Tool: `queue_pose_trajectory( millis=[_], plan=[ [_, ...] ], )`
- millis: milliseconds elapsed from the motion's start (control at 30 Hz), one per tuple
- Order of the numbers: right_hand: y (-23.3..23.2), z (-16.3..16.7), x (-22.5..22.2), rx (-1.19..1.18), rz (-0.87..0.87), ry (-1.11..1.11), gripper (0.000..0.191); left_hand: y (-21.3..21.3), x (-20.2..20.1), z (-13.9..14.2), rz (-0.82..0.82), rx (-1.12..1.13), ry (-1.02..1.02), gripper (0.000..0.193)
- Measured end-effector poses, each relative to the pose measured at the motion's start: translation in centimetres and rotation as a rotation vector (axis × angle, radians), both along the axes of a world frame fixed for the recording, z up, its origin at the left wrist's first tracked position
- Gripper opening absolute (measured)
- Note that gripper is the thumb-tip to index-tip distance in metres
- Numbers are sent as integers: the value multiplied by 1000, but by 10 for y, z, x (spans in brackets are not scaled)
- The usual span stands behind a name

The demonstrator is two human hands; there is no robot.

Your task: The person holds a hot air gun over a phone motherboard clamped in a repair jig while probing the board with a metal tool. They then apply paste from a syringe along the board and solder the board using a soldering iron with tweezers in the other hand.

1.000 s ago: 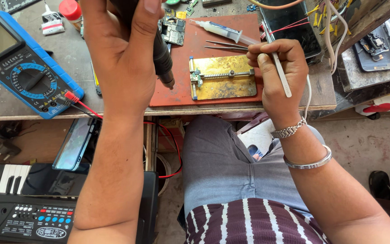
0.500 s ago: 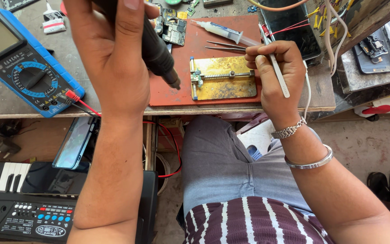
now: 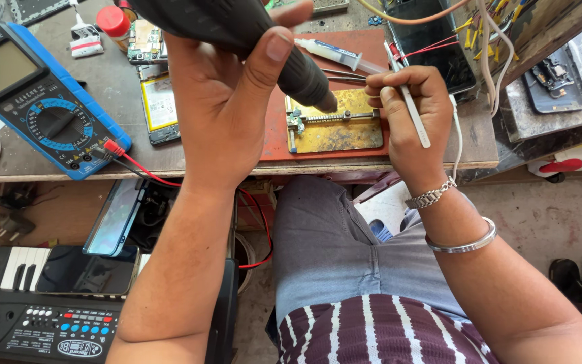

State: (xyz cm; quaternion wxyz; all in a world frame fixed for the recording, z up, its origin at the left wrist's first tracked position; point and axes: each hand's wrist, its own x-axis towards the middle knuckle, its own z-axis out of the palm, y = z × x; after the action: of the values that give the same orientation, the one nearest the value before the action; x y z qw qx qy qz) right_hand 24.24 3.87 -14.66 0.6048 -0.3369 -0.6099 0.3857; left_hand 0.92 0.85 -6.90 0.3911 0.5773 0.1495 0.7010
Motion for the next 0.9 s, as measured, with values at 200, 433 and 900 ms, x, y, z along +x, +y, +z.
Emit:
queue_pose_trajectory(
  millis=[200,433,900],
  plan=[
    [-1,-2,0,-3,-14,17,10,8,-13,-11,187,43,74,37],
    [-2,-3,0,-15,-28,9,10,9,-28,-4,242,50,70,42],
    [-3,-3,1,18,-22,7,11,-7,-23,18,206,-59,170,32]
  ],
)
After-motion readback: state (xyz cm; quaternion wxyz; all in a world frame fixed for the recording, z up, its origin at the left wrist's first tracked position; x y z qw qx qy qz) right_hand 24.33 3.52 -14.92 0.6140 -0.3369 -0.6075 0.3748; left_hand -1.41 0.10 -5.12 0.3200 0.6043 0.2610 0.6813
